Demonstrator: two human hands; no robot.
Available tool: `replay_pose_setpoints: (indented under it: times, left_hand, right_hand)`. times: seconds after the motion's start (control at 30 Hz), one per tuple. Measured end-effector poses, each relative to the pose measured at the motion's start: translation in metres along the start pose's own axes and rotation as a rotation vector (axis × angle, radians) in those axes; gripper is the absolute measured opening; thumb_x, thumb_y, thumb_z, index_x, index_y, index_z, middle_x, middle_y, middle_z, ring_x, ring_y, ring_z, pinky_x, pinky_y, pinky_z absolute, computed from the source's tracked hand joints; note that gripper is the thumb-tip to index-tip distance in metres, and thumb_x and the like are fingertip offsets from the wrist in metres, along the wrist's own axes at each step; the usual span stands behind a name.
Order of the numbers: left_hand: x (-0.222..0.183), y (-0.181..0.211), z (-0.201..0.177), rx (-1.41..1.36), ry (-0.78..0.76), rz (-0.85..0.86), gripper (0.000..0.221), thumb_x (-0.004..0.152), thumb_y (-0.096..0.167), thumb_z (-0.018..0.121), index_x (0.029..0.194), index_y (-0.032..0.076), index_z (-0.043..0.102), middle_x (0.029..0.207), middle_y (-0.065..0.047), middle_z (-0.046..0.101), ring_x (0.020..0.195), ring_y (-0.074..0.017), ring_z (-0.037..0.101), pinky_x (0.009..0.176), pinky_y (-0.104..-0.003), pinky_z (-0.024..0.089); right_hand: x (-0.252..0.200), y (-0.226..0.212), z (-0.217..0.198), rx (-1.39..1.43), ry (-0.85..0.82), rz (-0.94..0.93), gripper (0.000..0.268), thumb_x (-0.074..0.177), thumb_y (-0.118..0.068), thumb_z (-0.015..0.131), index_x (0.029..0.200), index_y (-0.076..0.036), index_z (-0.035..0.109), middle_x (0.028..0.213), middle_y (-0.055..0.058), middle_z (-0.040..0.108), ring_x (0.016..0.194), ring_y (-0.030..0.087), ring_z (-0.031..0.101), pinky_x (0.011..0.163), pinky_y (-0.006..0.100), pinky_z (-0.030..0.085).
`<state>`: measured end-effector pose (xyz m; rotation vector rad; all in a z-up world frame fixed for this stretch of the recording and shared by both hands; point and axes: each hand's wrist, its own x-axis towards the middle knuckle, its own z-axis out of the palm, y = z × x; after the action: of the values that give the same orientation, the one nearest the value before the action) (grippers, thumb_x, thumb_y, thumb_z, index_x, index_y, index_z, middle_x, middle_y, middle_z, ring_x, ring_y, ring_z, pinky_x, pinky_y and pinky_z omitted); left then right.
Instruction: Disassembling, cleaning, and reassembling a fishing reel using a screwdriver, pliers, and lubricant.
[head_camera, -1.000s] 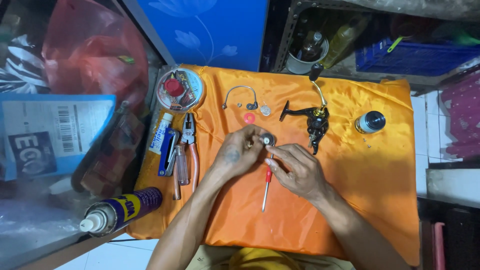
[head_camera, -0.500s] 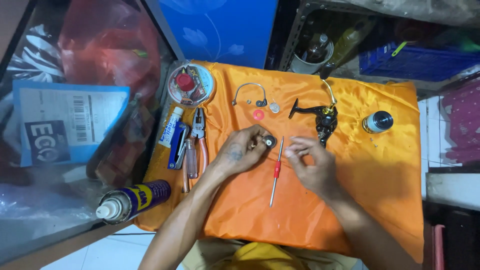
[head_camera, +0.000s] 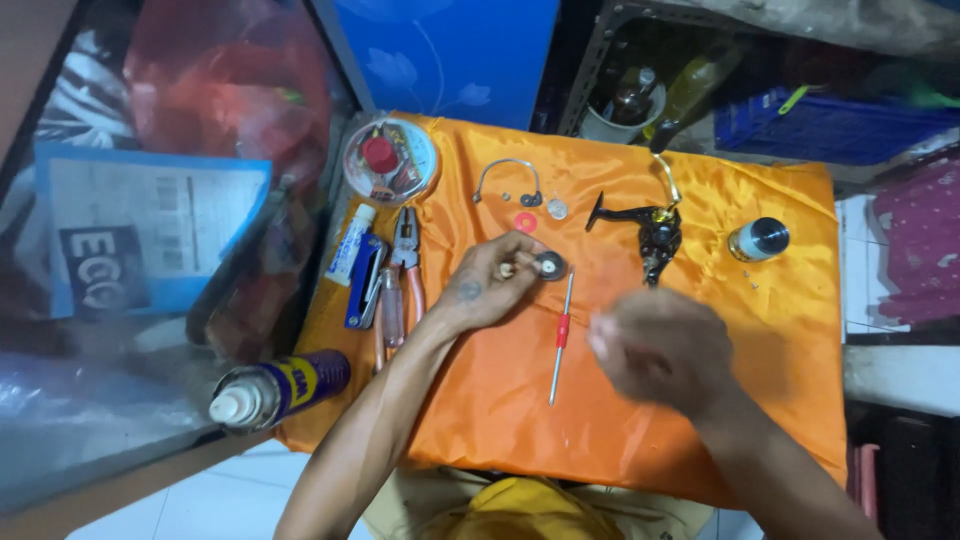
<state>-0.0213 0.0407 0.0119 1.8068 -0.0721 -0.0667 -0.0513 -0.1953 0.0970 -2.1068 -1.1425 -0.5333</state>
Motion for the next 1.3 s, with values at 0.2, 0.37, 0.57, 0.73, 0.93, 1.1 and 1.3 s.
replay_pose_setpoints:
  times: [0.2,0.37,0.57,0.73,0.93,1.1,1.3]
  left_hand:
    - [-0.002,-0.011,0.012,0.024,-0.093,0.079,0.013,0.079,0.012,0.071,0.092,0.01,0.07,0.077,-0.011,0.074,0.067,-0.0252,0.069,0.056,-0.036,0.056]
    - [0.001,-0.012,-0.004,0.023,0.004,0.052,0.014,0.08,0.012,0.069,0.093,0.007,0.069,0.071,-0.01,0.07,0.063,-0.0219,0.065,0.052,-0.033,0.053]
    - [-0.013,0.035,-0.016,0.136,-0.116,0.041,0.016,0.082,0.016,0.064,0.096,0.009,0.069,0.072,-0.015,0.071,0.067,-0.0336,0.071,0.059,-0.044,0.055]
    - [-0.011,0.037,-0.022,0.201,-0.138,0.005,0.016,0.083,0.019,0.063,0.095,0.011,0.069,0.072,-0.014,0.071,0.07,-0.0345,0.072,0.063,-0.045,0.056]
    - [-0.015,0.039,-0.024,0.23,-0.186,-0.016,0.02,0.08,0.023,0.064,0.095,0.012,0.07,0.076,-0.01,0.073,0.076,-0.0338,0.074,0.07,-0.047,0.057]
    - [-0.016,0.043,-0.02,0.305,-0.275,0.027,0.018,0.081,0.023,0.061,0.093,0.012,0.068,0.078,-0.011,0.073,0.08,-0.0378,0.074,0.072,-0.051,0.058]
    - [-0.016,0.043,-0.023,0.306,-0.291,-0.016,0.018,0.08,0.025,0.062,0.093,0.014,0.067,0.078,-0.009,0.073,0.082,-0.0361,0.075,0.074,-0.052,0.058]
  right_hand:
    - [0.076,0.049,0.069,0.099,-0.023,0.102,0.037,0.102,-0.013,0.071,0.135,0.001,0.063,0.119,0.024,0.068,0.114,0.048,0.066,0.093,0.057,0.053]
    - [0.107,0.071,0.107,0.137,-0.345,0.297,0.051,0.109,-0.026,0.054,0.15,0.002,0.046,0.14,0.032,0.057,0.141,0.055,0.042,0.119,0.065,0.025]
    - [0.104,0.1,0.114,-0.056,-0.601,0.482,0.062,0.11,-0.047,0.038,0.161,-0.011,0.037,0.16,0.018,0.044,0.154,0.041,0.03,0.125,0.063,0.019]
    - [0.099,0.115,0.129,-0.118,-0.44,0.316,0.052,0.109,-0.043,0.049,0.144,-0.006,0.058,0.136,0.016,0.059,0.138,0.038,0.05,0.113,0.053,0.041]
    - [0.106,0.137,0.135,-0.311,-0.635,0.496,0.026,0.099,-0.042,0.059,0.12,-0.028,0.065,0.12,-0.002,0.052,0.127,0.024,0.054,0.103,0.05,0.051]
    - [0.108,0.13,0.125,-0.316,-0.668,0.564,0.022,0.097,-0.043,0.061,0.113,-0.03,0.068,0.121,-0.004,0.06,0.125,0.024,0.059,0.098,0.05,0.053]
    - [0.111,0.097,0.112,-0.122,-0.654,0.374,0.019,0.1,-0.03,0.057,0.111,-0.018,0.067,0.121,0.01,0.062,0.127,0.035,0.058,0.099,0.051,0.053]
